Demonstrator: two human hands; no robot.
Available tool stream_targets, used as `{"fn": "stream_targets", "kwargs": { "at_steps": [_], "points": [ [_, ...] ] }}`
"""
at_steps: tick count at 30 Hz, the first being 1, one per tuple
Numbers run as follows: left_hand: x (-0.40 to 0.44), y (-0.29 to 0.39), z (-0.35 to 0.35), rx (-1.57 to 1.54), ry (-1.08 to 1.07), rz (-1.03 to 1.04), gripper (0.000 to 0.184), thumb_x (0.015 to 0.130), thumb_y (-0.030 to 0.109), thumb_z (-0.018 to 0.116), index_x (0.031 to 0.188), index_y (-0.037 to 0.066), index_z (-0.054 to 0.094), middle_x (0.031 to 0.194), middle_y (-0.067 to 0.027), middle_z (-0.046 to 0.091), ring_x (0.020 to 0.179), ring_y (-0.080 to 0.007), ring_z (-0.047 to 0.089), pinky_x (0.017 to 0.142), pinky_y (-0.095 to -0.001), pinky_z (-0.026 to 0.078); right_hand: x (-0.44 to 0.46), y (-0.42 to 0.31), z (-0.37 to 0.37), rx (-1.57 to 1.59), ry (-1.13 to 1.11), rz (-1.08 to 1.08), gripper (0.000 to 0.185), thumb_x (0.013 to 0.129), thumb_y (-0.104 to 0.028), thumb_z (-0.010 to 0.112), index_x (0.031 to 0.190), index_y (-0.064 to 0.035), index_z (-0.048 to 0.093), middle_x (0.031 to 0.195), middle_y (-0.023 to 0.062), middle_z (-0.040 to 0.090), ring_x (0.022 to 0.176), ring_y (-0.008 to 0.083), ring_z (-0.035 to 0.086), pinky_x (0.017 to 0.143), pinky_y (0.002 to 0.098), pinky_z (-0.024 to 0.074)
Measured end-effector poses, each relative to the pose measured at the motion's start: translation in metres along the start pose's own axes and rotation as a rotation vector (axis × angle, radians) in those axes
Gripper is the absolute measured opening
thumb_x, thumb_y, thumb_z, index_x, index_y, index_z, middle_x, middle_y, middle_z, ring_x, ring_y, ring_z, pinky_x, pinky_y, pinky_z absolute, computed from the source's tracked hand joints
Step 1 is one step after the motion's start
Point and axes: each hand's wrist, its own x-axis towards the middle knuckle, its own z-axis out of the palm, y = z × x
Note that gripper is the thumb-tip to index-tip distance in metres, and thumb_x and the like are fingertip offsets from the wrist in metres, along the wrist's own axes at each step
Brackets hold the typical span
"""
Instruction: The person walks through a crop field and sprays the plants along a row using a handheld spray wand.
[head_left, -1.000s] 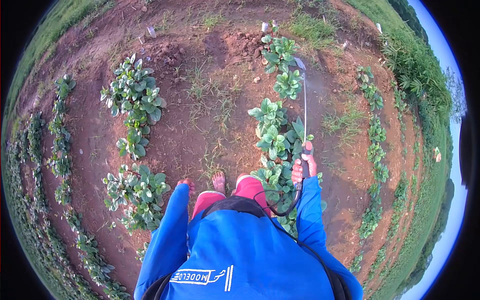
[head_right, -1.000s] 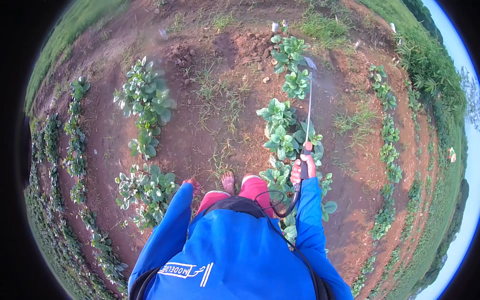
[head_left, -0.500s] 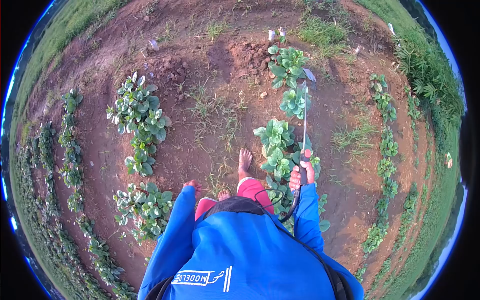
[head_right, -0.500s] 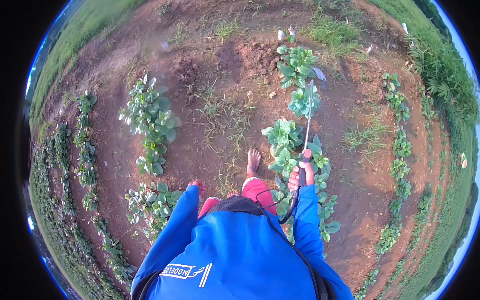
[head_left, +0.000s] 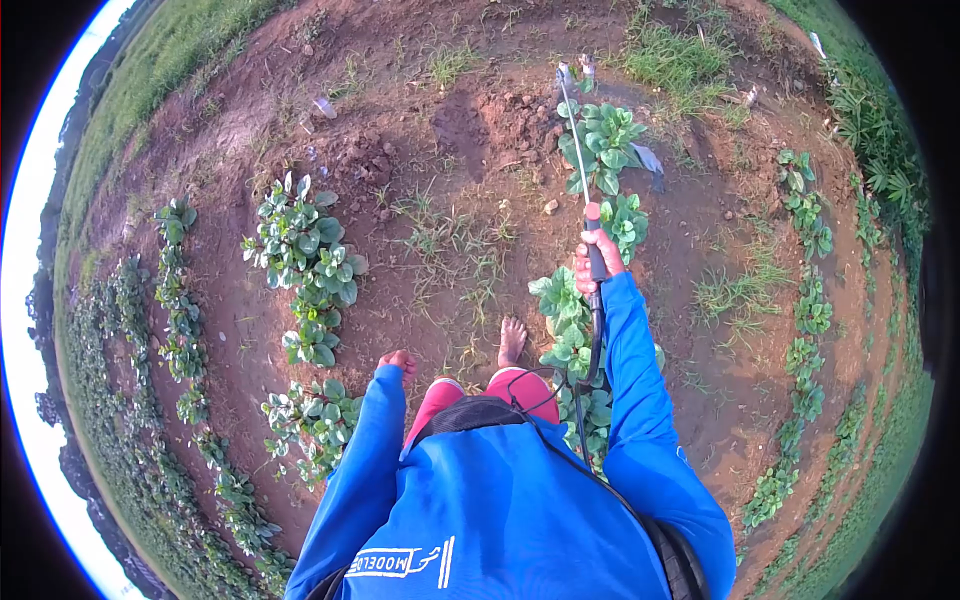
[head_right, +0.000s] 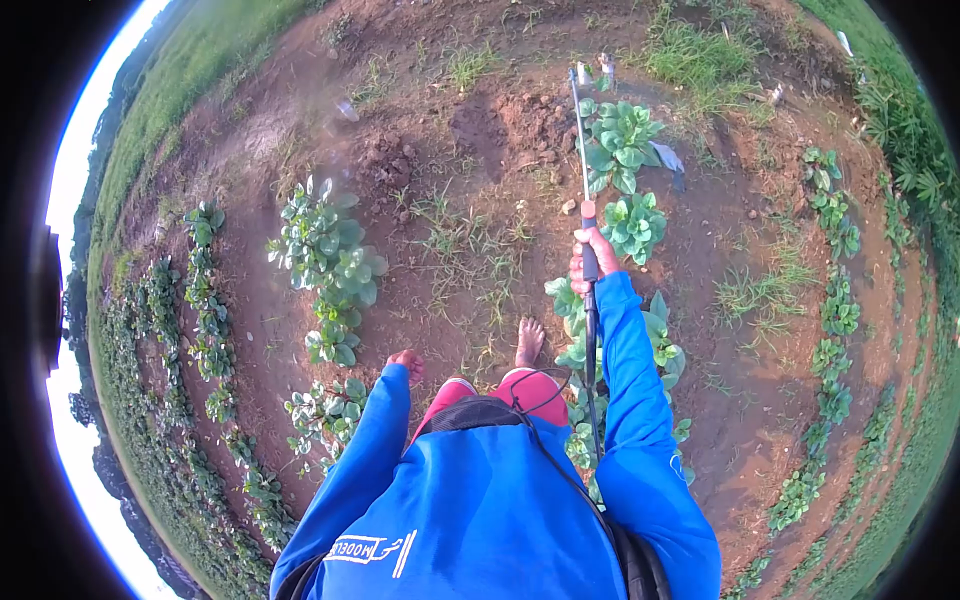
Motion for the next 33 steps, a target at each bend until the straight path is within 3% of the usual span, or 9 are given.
{"fn": "stream_targets", "kwargs": {
  "at_steps": [6, 13, 20, 24, 27, 33],
  "points": [
    [-0.009, -0.006, -0.011, 0.050, 0.095, -0.120, 0.023, 0.071, 0.023, 0.047, 0.067, 0.003, 0.056, 0.056, -0.0094, 0.054, 0.038, -0.0156, 0.045, 0.035, -0.0286, 0.036, 0.060, -0.086, 0.017, -0.074, -0.106, 0.157, 0.032, 0.070, -0.037, 0.059, 0.061, -0.0101, 0.046, 0.045, -0.0010, 0.043, 0.032, 0.0105, 0.042, 0.029, 0.0249, 0.0363],
    [0.000, -0.048, -0.055, -0.024, 0.088, -0.093, 0.026, 0.073, 0.025, 0.043, 0.071, 0.003, 0.058, 0.058, -0.0085, 0.057, 0.042, -0.0182, 0.049, 0.037, -0.0319, 0.039, 0.063, -0.118, 0.025, -0.079, 0.113, -0.019, 0.035, 0.067, -0.038, 0.063, 0.055, -0.0120, 0.042, 0.044, -0.0015, 0.041, 0.030, 0.0091, 0.039, 0.029, 0.0241, 0.0351],
    [0.004, -0.069, -0.069, -0.201, 0.074, -0.171, 0.022, 0.071, 0.020, 0.043, 0.074, 0.001, 0.056, 0.059, -0.0102, 0.055, 0.041, -0.0194, 0.047, 0.033, -0.0323, 0.035, -0.004, -0.066, -0.016, 0.069, -0.052, -0.113, 0.036, 0.071, -0.041, 0.054, 0.062, -0.0061, 0.050, 0.046, -0.0011, 0.042, 0.033, 0.0104, 0.039, 0.034, 0.0253, 0.0377],
    [-0.001, -0.063, -0.055, -0.124, 0.099, -0.281, 0.024, 0.071, 0.020, 0.042, 0.075, 0.001, 0.057, 0.060, -0.0108, 0.056, 0.043, -0.0200, 0.049, 0.035, -0.0336, 0.037, -0.027, -0.042, -0.018, 0.125, -0.322, -0.094, 0.036, 0.074, -0.038, 0.050, 0.073, -0.0020, 0.050, 0.054, 0.0011, 0.042, 0.039, 0.0117, 0.040, 0.040, 0.0256, 0.0385],
    [0.012, -0.075, -0.052, -0.142, 0.066, -0.242, 0.027, 0.071, 0.021, 0.042, 0.076, 0.001, 0.059, 0.063, -0.0109, 0.058, 0.046, -0.0209, 0.052, 0.038, -0.0339, 0.041, -0.024, -0.020, -0.006, 0.116, -0.388, -0.096, 0.035, 0.075, -0.037, 0.049, 0.079, -0.0023, 0.047, 0.056, 0.0015, 0.039, 0.039, 0.0128, 0.038, 0.041, 0.0269, 0.0376],
    [0.027, -0.069, -0.057, -0.190, 0.070, -0.055, 0.029, 0.073, 0.027, 0.045, 0.072, 0.003, 0.060, 0.060, -0.0086, 0.059, 0.048, -0.0174, 0.054, 0.045, -0.0293, 0.043, 0.007, 0.063, 0.053, 0.049, -0.348, 0.181, 0.034, 0.076, -0.036, 0.047, 0.078, -0.0030, 0.047, 0.056, 0.0029, 0.039, 0.040, 0.0146, 0.038, 0.040, 0.0301, 0.0360]
  ]
}}
